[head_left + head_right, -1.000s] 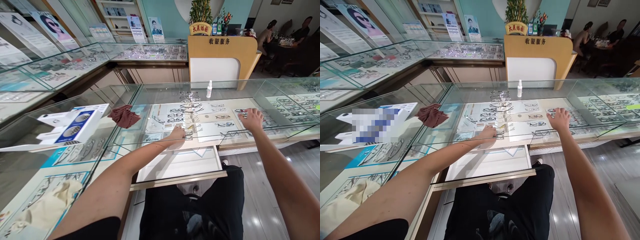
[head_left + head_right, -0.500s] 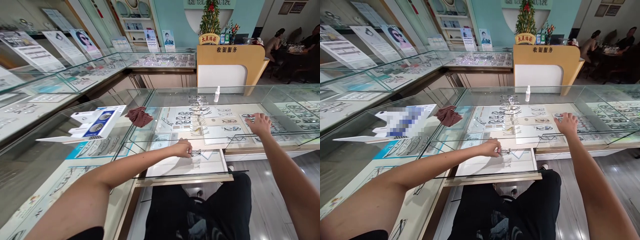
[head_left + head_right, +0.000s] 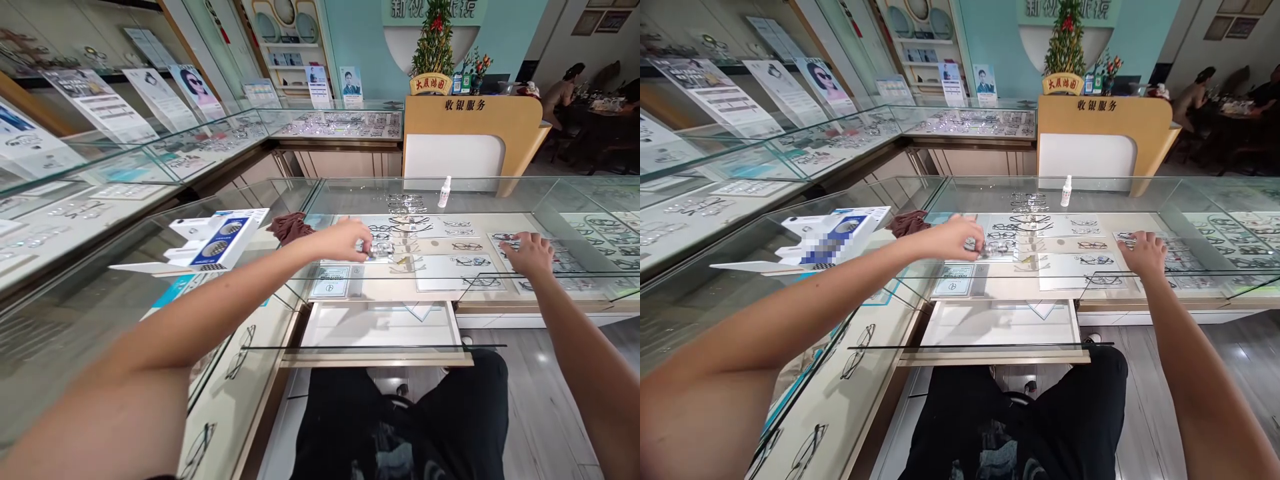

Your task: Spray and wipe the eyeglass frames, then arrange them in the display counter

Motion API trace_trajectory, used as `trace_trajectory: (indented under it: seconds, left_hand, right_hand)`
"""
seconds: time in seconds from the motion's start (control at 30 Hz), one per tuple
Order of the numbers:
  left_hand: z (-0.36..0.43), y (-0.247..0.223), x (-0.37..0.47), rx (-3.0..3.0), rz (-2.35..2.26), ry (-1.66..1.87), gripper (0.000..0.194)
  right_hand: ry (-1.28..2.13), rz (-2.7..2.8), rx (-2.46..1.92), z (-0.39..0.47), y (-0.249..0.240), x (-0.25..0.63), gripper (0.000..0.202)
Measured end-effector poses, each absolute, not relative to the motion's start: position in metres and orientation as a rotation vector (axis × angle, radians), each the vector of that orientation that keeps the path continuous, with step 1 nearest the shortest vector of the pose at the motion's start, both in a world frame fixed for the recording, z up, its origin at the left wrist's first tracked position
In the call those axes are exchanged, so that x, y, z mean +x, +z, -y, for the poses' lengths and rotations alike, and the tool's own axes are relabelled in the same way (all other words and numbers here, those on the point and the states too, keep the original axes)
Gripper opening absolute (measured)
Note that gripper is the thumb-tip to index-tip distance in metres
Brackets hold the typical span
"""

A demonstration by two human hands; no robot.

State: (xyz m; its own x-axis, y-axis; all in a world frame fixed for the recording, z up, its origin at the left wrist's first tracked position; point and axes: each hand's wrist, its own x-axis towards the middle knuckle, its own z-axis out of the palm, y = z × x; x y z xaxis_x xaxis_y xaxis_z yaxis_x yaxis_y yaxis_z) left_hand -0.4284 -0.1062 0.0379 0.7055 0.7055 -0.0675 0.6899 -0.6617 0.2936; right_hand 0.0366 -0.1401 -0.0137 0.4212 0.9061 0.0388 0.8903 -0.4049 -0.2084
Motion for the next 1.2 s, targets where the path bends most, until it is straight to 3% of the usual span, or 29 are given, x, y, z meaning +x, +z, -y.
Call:
trace_trajectory:
  seconds: [0.37, 0.57, 0.9, 1.1, 1.2]
  left_hand:
    - [0.005, -0.002, -0.444, 2.771, -1.423, 0.146, 0.01]
    - [-0.003, -0.016, -0.443, 2.77, -1.413, 0.151, 0.01]
    - [0.005, -0.016, -0.448, 2.794, -1.427, 0.125, 0.011]
    - [0.009, -0.016, -0.446, 2.826, -1.484, 0.172, 0.011]
    - [0.012, -0.017, -0.444, 2.821, -1.487, 0.159, 0.019]
  right_hand:
    - [0.133, 1.616, -2.493, 0.141, -0.012, 0.035, 0.062]
    - [0.125, 1.611, -2.503, 0.14, -0.015, 0.037, 0.063]
    - [0.129, 1.605, -2.456, 0.142, -0.012, 0.035, 0.046]
    - [0.159, 1.59, -2.457, 0.144, -0.01, 0.033, 0.048]
    - [0.155, 1.592, -2.451, 0.144, -0.009, 0.033, 0.047]
